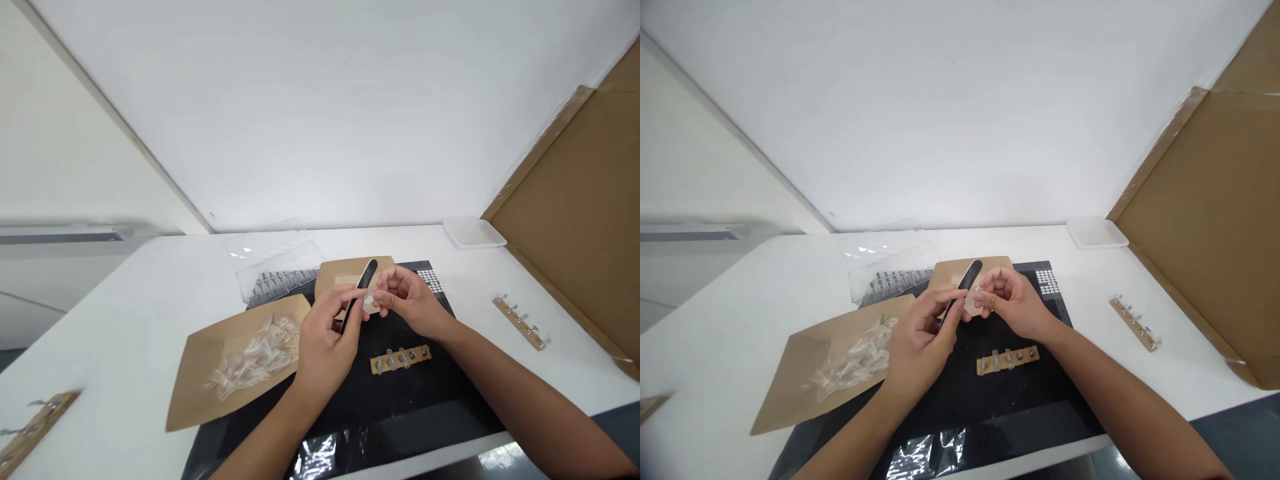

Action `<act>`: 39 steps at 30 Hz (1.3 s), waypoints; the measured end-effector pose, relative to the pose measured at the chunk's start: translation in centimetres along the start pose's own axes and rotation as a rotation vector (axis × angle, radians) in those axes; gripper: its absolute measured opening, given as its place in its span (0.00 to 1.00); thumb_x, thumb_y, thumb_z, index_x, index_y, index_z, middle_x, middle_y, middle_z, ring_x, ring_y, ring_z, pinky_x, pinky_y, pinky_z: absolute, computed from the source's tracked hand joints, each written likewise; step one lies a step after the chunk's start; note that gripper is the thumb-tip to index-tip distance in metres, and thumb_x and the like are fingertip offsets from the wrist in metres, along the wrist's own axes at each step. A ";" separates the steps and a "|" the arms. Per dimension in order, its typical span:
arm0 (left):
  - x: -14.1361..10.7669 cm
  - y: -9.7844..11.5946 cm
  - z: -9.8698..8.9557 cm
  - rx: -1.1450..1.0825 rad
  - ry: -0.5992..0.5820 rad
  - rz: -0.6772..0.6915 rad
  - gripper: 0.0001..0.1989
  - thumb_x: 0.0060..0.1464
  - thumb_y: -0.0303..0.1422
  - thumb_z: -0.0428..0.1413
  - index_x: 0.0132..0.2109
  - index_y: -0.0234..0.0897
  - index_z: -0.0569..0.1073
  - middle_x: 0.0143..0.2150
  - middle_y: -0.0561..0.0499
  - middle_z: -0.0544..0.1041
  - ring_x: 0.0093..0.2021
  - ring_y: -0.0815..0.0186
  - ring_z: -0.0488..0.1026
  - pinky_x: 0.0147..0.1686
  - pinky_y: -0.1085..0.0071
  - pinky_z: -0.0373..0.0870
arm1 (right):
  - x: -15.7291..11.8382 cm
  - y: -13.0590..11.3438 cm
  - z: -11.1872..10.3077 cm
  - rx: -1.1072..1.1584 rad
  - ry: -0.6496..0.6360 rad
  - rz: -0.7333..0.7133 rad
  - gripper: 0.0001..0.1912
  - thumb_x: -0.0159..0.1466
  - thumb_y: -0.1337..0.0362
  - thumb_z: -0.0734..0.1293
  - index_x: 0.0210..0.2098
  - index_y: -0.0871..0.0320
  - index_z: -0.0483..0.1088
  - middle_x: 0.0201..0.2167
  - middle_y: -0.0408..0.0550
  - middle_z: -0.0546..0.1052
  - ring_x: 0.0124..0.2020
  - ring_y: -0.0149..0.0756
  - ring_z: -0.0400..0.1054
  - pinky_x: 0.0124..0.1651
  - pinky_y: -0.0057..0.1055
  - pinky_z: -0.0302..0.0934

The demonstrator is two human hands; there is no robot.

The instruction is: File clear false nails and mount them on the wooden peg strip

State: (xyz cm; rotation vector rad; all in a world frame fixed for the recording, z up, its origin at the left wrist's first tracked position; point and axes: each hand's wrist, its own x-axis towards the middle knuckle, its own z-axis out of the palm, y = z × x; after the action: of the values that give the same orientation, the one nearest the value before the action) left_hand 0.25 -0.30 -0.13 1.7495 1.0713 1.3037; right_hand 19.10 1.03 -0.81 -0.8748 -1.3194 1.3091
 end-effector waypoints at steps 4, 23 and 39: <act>-0.1 0.1 0.0 -0.013 -0.025 -0.042 0.09 0.68 0.37 0.58 0.49 0.41 0.81 0.42 0.48 0.81 0.31 0.69 0.79 0.22 0.78 0.70 | -0.1 0.2 0.1 -0.068 0.050 -0.014 0.20 0.61 0.48 0.78 0.34 0.55 0.69 0.30 0.40 0.78 0.26 0.29 0.73 0.32 0.29 0.70; 0.1 0.2 0.2 -0.263 -0.073 -0.293 0.17 0.60 0.47 0.64 0.45 0.37 0.81 0.31 0.52 0.78 0.15 0.76 0.63 0.13 0.78 0.62 | -2.5 -0.1 -1.6 -1.386 0.130 -0.997 0.14 0.71 0.70 0.70 0.53 0.46 0.74 0.49 0.41 0.85 0.41 0.32 0.81 0.43 0.38 0.57; 0.2 -0.2 0.2 -0.355 -0.160 -0.308 0.18 0.62 0.49 0.62 0.44 0.37 0.75 0.27 0.56 0.73 0.15 0.77 0.59 0.13 0.79 0.55 | -1.6 0.1 0.9 -0.245 0.142 -0.244 0.12 0.64 0.55 0.77 0.42 0.52 0.76 0.36 0.45 0.80 0.38 0.36 0.76 0.45 0.36 0.74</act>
State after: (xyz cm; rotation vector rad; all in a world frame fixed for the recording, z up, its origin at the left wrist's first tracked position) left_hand 0.47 -0.07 -0.34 1.3400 0.9107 1.0666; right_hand 18.58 -0.70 -1.08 -0.9232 -1.4429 0.8937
